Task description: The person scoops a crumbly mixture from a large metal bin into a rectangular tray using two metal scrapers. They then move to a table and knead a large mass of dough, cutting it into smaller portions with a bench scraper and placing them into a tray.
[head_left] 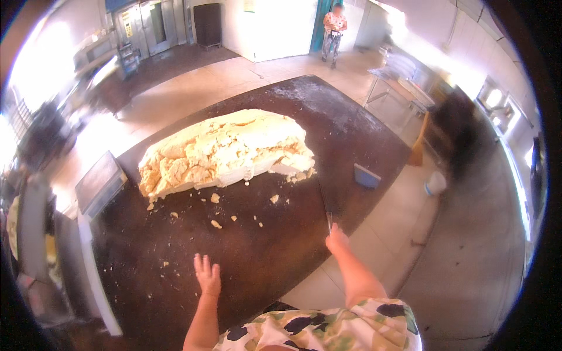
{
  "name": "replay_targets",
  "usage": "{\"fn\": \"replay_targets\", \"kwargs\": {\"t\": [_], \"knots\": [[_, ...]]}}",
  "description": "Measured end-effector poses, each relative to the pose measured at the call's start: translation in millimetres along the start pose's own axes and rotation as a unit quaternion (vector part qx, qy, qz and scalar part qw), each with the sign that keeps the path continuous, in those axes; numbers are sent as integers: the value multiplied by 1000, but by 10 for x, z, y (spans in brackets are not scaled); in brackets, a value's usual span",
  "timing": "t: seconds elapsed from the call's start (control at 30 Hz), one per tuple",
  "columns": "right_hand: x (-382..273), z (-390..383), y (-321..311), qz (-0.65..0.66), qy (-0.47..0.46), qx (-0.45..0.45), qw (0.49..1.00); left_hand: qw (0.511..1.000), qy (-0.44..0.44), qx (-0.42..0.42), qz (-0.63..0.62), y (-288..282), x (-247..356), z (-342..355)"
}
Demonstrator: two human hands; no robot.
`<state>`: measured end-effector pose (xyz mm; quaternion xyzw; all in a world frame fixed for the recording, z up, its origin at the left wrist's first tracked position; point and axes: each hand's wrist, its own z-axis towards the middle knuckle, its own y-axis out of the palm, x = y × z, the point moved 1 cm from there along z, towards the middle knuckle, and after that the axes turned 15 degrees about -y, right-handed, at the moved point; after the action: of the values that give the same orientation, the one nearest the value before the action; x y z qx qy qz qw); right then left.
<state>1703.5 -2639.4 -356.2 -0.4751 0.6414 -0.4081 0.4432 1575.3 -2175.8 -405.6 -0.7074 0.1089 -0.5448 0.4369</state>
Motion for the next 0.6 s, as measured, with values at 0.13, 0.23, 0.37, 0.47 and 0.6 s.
{"fn": "replay_targets", "kwargs": {"t": [0.13, 0.23, 0.37, 0.47, 0.6], "knots": [[-204, 22, -350, 6, -79, 75, 994, 991, 85, -99, 20, 65, 566, -54], [-356, -47, -739, -30, -167, 194, 966, 991, 23, -125, -34, 24, 476, -126], [-819, -303, -1418, 56, -321, 343, 881, 986, -21, -150, -68, -158, 389, -226], [-1109, -390, -1561, 129, -372, 359, 846, 974, 33, -186, -125, -249, 711, -173], [-1337, -124, -1720, 108, -450, 414, 784, 946, 106, -232, -198, -367, 1670, 114]]}}
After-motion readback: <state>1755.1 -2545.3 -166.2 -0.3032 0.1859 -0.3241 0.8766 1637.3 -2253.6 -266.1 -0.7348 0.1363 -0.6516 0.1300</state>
